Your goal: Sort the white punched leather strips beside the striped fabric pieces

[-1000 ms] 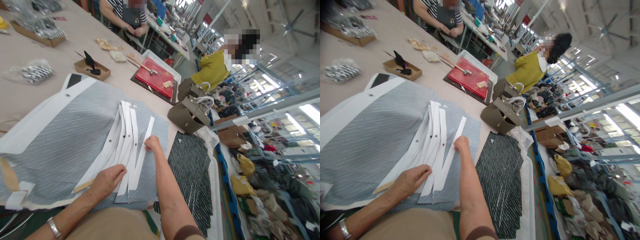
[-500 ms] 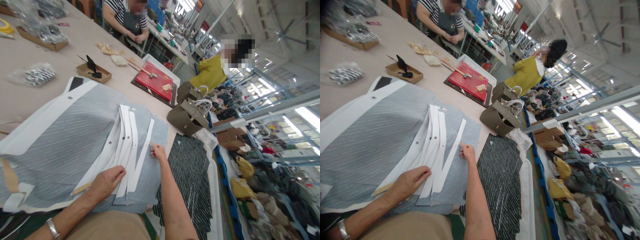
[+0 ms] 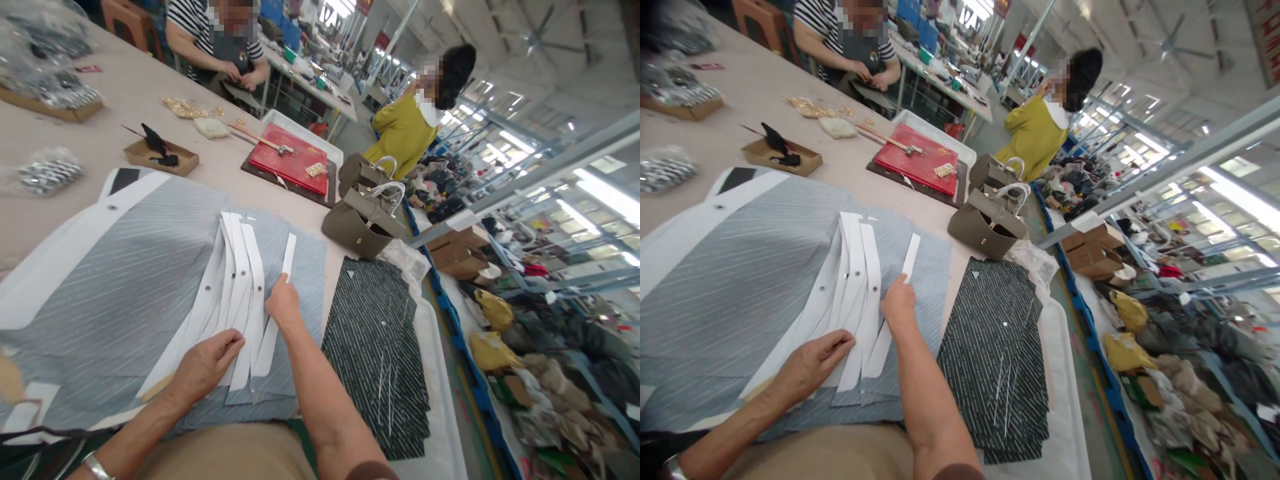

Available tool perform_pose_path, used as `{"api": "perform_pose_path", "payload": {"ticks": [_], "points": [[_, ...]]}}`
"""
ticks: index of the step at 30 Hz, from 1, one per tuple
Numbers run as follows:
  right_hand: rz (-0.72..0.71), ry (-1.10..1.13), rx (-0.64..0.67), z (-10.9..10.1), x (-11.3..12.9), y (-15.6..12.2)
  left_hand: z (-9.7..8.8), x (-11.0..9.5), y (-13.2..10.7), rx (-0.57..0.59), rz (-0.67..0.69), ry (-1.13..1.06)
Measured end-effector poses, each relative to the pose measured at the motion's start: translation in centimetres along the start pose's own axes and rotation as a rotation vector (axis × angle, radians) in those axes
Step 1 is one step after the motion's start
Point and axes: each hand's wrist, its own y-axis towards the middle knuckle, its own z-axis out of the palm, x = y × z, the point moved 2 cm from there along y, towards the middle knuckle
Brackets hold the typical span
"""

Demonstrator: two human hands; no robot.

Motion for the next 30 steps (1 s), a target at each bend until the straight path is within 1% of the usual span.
{"api": "perform_pose_path", "payload": {"ticks": [3, 4, 6, 9, 12, 14, 16, 17, 18, 19, 20, 21, 22, 23, 24, 25, 26, 27, 28, 29, 30], "points": [[-0.01, 0.08, -0.038, -0.5, -1.8, -0.1, 0.1, 0.2, 0.1, 0.0, -0.017, -0.035], [-0.006, 0.132, -0.074, -0.8, -2.9, -0.3, 0.1, 0.5, 0.1, -0.004, -0.025, -0.047], [0.016, 0.244, -0.173, -2.1, -5.8, -0.9, 0.2, 0.9, 0.2, -0.001, -0.029, -0.082], [0.076, 0.361, -0.326, -4.8, -11.9, -3.0, 0.1, 1.0, 0.0, 0.019, 0.002, -0.126], [0.15, 0.401, -0.464, -7.7, -19.6, -6.2, -0.4, -0.2, -1.0, 0.007, 0.05, -0.117], [0.206, 0.401, -0.498, -9.1, -24.8, -8.4, -0.9, -1.5, -1.8, -0.045, 0.092, -0.088], [0.329, 0.34, -0.476, -9.9, -29.1, -10.3, -1.5, -3.0, -2.4, -0.132, 0.202, -0.026], [0.401, 0.286, -0.471, -10.1, -30.6, -11.2, -1.8, -3.7, -2.6, -0.167, 0.272, 0.01], [0.454, 0.229, -0.478, -10.3, -31.3, -12.0, -2.0, -4.3, -2.7, -0.194, 0.335, 0.051], [0.478, 0.189, -0.496, -10.3, -31.2, -12.7, -2.3, -4.8, -2.8, -0.214, 0.392, 0.09], [0.466, 0.184, -0.521, -10.3, -30.3, -13.3, -2.4, -5.2, -2.9, -0.231, 0.441, 0.129], [0.412, 0.224, -0.54, -10.2, -28.6, -13.7, -2.5, -5.5, -2.9, -0.241, 0.48, 0.165], [0.315, 0.302, -0.54, -9.9, -26.2, -14.1, -2.6, -5.7, -2.9, -0.246, 0.511, 0.197], [0.19, 0.417, -0.513, -9.5, -23.2, -14.3, -2.6, -5.8, -2.9, -0.245, 0.533, 0.222], [0.03, 0.529, -0.452, -9.0, -19.9, -14.5, -2.6, -5.9, -2.9, -0.244, 0.546, 0.242], [-0.154, 0.603, -0.359, -8.5, -16.4, -14.6, -2.6, -6.0, -2.8, -0.239, 0.552, 0.256], [-0.329, 0.638, -0.272, -7.9, -13.1, -14.8, -2.6, -6.0, -2.8, -0.237, 0.554, 0.266], [-0.464, 0.66, -0.241, -7.5, -10.2, -15.0, -2.6, -6.0, -2.8, -0.236, 0.553, 0.271], [-0.575, 0.655, -0.211, -7.1, -7.8, -15.1, -2.7, -6.0, -2.8, -0.236, 0.551, 0.273], [-0.661, 0.64, -0.199, -6.8, -5.9, -15.2, -2.8, -6.0, -2.8, -0.236, 0.549, 0.273], [-0.727, 0.621, -0.195, -6.6, -4.5, -15.2, -2.9, -6.0, -2.9, -0.234, 0.547, 0.271]]}}
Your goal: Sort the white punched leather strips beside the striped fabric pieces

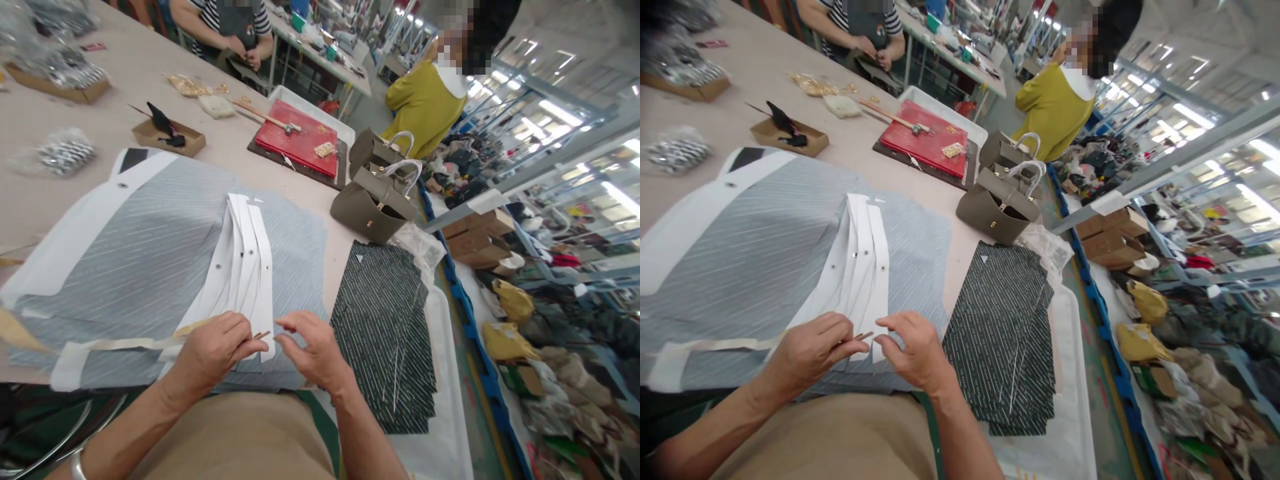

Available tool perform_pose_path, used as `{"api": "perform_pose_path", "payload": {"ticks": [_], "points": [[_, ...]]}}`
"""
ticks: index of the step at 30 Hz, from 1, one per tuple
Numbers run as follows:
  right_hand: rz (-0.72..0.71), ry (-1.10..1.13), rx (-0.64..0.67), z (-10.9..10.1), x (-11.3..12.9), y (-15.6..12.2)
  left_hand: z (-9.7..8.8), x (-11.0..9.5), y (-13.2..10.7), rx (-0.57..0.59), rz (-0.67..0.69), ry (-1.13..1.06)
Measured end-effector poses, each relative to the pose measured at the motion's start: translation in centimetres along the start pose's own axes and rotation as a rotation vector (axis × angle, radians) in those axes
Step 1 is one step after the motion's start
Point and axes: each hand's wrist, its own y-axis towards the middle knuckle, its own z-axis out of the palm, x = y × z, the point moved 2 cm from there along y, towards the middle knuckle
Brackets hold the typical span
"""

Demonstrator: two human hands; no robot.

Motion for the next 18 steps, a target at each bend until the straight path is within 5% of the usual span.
{"api": "perform_pose_path", "payload": {"ticks": [7, 11, 18], "points": [[-0.156, -0.081, 0.138, 2.6, 0.1, 2.2, -0.3, 1.2, -1.0, -0.02, -0.046, -0.061], [-0.158, -0.149, 0.123, 3.8, -0.1, 2.9, 0.0, 2.6, -1.7, -0.033, -0.207, -0.186], [-0.048, -0.091, -0.014, 5.7, 0.1, 4.5, -0.9, 3.1, -0.9, -0.069, -0.195, -0.261]]}}
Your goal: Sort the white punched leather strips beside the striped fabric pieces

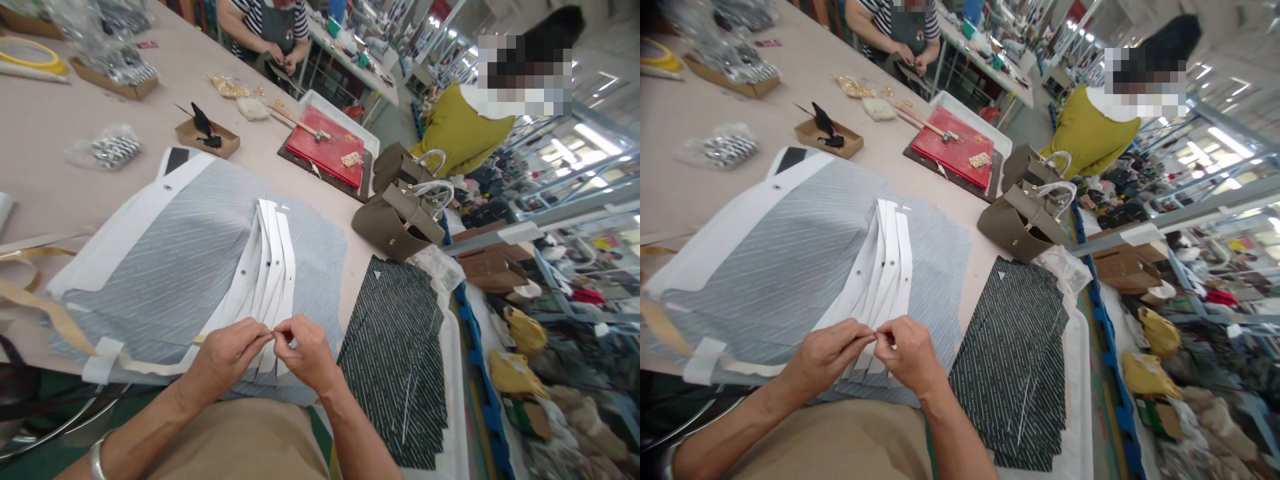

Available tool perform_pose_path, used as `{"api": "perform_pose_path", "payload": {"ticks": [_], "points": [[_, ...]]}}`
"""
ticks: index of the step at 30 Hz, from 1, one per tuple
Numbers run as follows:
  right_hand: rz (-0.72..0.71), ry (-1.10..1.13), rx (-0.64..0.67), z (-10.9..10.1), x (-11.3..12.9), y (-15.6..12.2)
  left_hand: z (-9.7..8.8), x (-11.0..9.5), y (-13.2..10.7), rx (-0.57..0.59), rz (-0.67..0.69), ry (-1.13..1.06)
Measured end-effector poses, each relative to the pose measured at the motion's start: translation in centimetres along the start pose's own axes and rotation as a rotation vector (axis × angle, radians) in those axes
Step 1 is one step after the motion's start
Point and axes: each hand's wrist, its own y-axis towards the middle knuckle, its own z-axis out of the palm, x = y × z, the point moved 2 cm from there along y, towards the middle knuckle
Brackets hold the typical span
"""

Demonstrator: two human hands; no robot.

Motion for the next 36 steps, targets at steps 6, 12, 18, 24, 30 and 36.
{"api": "perform_pose_path", "payload": {"ticks": [6, 12, 18, 24, 30, 36], "points": [[0.506, 0.258, -0.14, 1.3, -5.1, 2.0, -0.5, 0.2, 0.5, -0.038, -0.14, -0.086], [0.81, 0.789, -0.139, 3.0, -11.3, 3.9, 1.4, 3.1, -0.5, 0.118, -0.325, -0.124], [0.855, 0.703, -0.127, 4.7, -12.5, 5.3, 2.3, 5.2, -1.1, 0.177, -0.34, -0.109], [0.884, 0.451, -0.077, 4.2, -13.2, 5.6, 2.2, 5.2, -1.0, 0.177, -0.339, -0.097], [0.758, 0.26, -0.152, 4.0, -11.7, 3.4, 2.4, 5.4, -1.2, 0.149, -0.336, -0.107], [0.556, 0.123, 0.018, 3.9, -10.4, 2.0, 2.8, 5.7, -1.5, 0.139, -0.351, -0.094]]}}
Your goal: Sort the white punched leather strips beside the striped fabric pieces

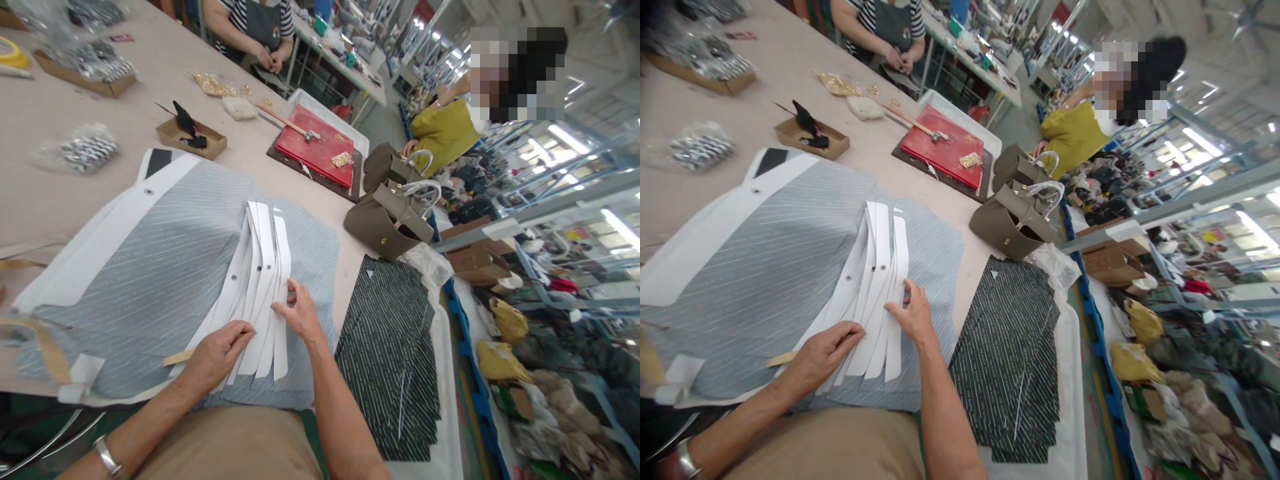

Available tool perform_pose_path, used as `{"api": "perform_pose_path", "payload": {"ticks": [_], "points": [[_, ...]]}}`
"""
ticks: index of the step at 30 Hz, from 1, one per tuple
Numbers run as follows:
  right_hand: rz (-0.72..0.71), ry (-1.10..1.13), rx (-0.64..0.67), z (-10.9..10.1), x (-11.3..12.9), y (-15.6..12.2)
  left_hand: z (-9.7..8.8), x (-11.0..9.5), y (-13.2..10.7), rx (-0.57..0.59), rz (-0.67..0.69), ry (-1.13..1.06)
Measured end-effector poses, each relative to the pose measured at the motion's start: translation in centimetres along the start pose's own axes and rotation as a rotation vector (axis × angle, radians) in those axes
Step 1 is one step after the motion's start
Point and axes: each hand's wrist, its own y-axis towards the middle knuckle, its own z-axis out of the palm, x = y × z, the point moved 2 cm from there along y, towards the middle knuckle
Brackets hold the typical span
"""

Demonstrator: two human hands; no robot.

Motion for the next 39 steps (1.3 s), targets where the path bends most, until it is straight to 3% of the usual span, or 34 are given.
{"api": "perform_pose_path", "payload": {"ticks": [4, 11, 15, 19, 23, 28, 32, 35, 37, 39], "points": [[-0.064, -0.081, 0.074, 0.0, 0.3, -0.5, 0.1, -0.1, -0.1, -0.016, -0.001, 0.017], [-0.091, -0.439, -0.029, 2.4, 2.3, -1.4, 0.7, 0.1, -0.3, -0.064, 0.003, 0.055], [-0.101, -0.277, -0.148, 1.6, 1.5, -1.1, 0.6, -0.2, -0.2, -0.063, 0.006, 0.058], [-0.047, 0.062, -0.309, -3.5, -1.7, -1.5, 0.2, -1.0, -0.5, -0.061, 0.009, 0.044], [0.127, 0.238, -0.476, -11.7, -6.7, -3.8, -0.1, -1.9, -1.1, -0.098, 0.056, 0.025], [0.409, 0.145, -0.764, -21.6, -13.0, -9.7, 0.1, -3.4, -1.3, -0.157, 0.197, 0.004], [0.617, -0.098, -0.781, -25.8, -15.8, -13.9, 0.4, -5.0, -1.2, -0.112, 0.229, -0.01], [0.566, -0.312, -0.808, -25.5, -14.7, -14.7, 0.4, -6.4, -1.1, -0.098, 0.273, 0.039], [0.427, -0.232, -0.749, -23.1, -11.9, -14.0, 0.3, -7.2, -1.0, -0.107, 0.355, 0.11], [0.229, -0.031, -0.559, -19.3, -7.6, -12.8, 0.1, -7.7, -0.8, -0.113, 0.432, 0.195]]}}
